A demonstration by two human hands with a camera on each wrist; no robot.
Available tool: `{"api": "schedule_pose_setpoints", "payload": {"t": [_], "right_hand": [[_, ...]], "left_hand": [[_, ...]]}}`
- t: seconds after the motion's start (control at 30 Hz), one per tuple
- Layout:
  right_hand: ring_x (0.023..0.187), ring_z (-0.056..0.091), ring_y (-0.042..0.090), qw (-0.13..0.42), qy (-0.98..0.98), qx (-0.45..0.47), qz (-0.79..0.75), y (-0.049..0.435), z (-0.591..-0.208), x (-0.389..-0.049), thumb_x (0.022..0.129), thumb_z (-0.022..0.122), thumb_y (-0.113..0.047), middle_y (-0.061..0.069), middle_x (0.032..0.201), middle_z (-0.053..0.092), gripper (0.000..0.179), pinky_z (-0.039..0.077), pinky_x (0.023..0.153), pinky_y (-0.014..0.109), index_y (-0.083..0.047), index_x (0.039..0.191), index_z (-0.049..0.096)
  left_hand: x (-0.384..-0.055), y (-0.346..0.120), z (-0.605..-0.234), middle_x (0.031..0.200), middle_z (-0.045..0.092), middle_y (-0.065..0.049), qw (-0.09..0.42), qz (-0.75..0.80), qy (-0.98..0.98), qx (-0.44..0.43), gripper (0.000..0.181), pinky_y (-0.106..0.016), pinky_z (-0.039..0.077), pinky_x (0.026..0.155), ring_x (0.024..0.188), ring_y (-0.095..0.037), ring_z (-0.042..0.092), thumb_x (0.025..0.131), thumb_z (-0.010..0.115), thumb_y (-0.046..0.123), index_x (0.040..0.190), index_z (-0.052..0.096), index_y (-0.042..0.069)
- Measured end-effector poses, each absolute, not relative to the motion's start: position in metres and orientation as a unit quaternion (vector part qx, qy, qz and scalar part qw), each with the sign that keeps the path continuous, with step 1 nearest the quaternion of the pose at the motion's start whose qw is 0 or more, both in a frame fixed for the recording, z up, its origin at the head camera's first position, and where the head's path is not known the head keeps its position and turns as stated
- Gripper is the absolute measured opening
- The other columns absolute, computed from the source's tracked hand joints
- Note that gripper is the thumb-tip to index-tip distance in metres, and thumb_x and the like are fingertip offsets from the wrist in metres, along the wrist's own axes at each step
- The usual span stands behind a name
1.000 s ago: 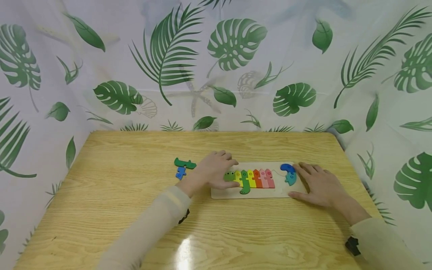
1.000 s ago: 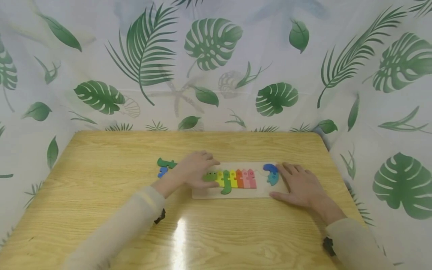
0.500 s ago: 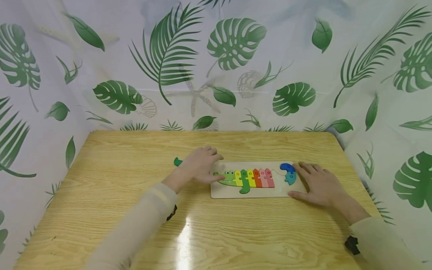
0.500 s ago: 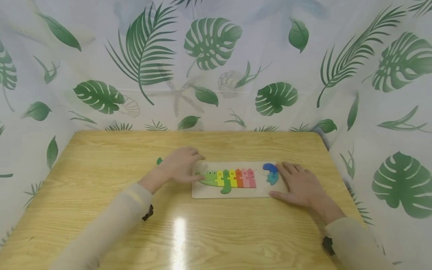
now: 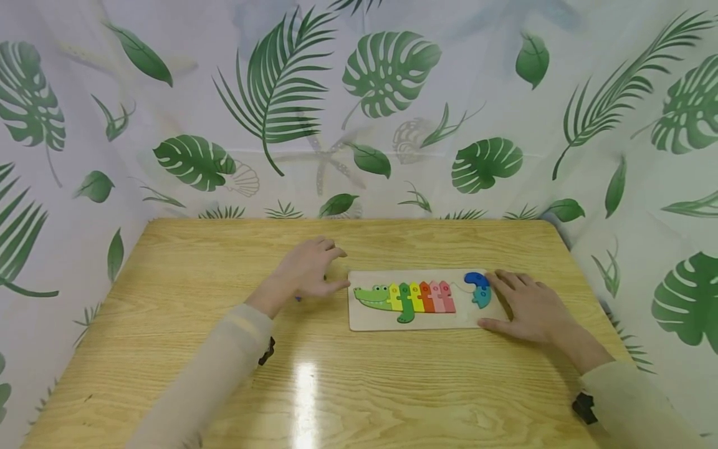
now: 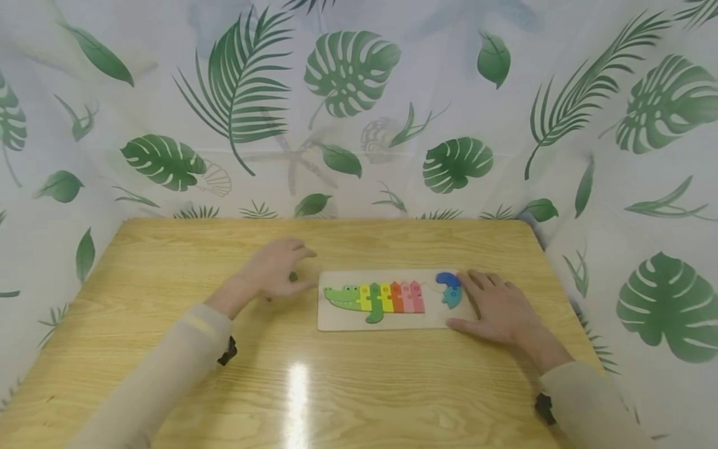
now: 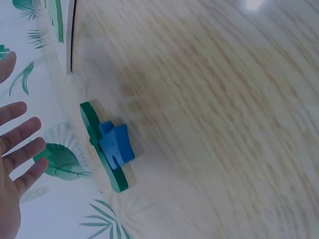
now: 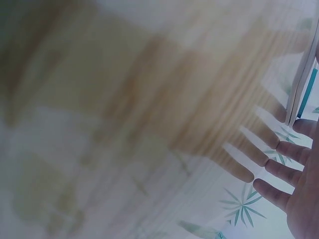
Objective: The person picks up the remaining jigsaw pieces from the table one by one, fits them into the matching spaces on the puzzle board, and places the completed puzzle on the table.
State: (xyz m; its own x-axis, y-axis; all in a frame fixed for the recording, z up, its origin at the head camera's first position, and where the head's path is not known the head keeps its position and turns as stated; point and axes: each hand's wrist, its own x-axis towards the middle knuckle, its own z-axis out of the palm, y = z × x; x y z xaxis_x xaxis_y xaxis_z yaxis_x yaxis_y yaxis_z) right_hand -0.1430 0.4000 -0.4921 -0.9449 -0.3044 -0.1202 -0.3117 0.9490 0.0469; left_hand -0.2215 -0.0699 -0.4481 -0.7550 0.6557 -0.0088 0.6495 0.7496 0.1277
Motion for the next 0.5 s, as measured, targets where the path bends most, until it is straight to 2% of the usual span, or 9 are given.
{"api": "schedule_pose_setpoints", "payload": {"t": [0.2,0.5], "right_hand": [[0.145,0.044,0.052,0.057,0.986,-0.155,0.031,0.399,-0.491,-0.142,0.087,0.052,-0.089,0.025,0.164,0.041,0.113,0.04,0.113,0.074,-0.009,0.165,0.035],[0.145,0.045,0.053,0.054,0.986,-0.156,0.032,0.399,-0.491,-0.142,0.087,0.053,-0.088,0.025,0.163,0.042,0.112,0.041,0.113,0.074,-0.009,0.164,0.036]], "left_hand": [[-0.221,-0.085,-0.452,0.133,0.068,-0.013,0.013,0.057,0.938,0.342,0.065,-0.049,0.053,0.109,0.125,-0.032,0.063,0.097,0.063,0.06,0.141,0.065,0.011],[-0.219,-0.1,-0.462,0.133,0.068,-0.014,0.017,0.074,0.946,0.315,0.061,-0.05,0.055,0.104,0.122,-0.033,0.063,0.097,0.069,0.054,0.139,0.066,0.01]]}}
